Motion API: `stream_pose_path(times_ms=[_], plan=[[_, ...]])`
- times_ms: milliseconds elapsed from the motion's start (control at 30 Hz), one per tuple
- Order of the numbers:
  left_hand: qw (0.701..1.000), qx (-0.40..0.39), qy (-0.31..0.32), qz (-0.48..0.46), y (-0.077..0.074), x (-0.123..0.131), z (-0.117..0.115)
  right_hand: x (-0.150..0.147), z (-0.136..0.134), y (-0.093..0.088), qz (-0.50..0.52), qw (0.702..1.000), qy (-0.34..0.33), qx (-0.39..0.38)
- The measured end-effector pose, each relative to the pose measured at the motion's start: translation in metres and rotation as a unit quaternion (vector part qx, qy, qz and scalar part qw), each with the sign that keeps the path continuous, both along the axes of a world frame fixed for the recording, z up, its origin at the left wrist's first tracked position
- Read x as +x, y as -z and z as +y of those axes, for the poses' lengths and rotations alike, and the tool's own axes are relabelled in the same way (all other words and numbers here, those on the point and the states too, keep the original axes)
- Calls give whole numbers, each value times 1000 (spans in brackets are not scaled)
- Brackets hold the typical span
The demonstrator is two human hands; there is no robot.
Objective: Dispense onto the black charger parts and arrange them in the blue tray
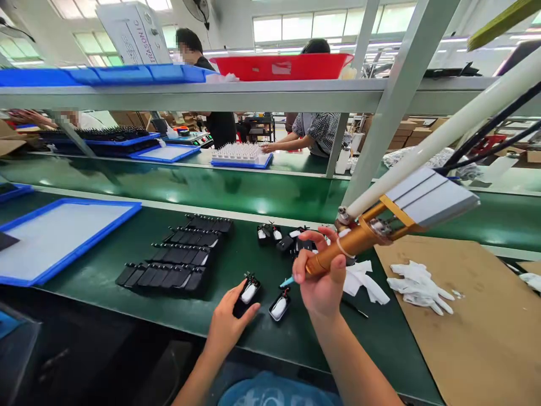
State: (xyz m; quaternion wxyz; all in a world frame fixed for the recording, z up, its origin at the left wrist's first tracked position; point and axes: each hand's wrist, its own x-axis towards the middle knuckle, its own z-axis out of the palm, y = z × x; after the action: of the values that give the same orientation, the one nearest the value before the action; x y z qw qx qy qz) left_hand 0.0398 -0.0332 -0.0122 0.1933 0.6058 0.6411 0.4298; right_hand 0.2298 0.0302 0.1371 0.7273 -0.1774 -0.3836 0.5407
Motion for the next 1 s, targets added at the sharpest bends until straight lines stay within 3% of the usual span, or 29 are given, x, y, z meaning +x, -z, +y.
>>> stream_pose_path(times_ms=[133, 300, 467, 733, 1000], plan=[[1000, -9, 1, 30, -7, 11, 3, -20, -2, -9, 26, 999, -16, 10], [1000, 10, 4, -23, -38, 13, -3, -34, -3, -14, 47, 998, -22, 21], [997, 76, 20, -4, -59, 13, -7, -39, -4, -14, 54, 998, -34, 30], [992, 118, 23, 35, -73, 13, -12, -38, -6, -15, 51, 998, -30, 17], [994, 107, 12, 20, -76, 14, -13, -37, -7, -15, 56, 997, -37, 23]])
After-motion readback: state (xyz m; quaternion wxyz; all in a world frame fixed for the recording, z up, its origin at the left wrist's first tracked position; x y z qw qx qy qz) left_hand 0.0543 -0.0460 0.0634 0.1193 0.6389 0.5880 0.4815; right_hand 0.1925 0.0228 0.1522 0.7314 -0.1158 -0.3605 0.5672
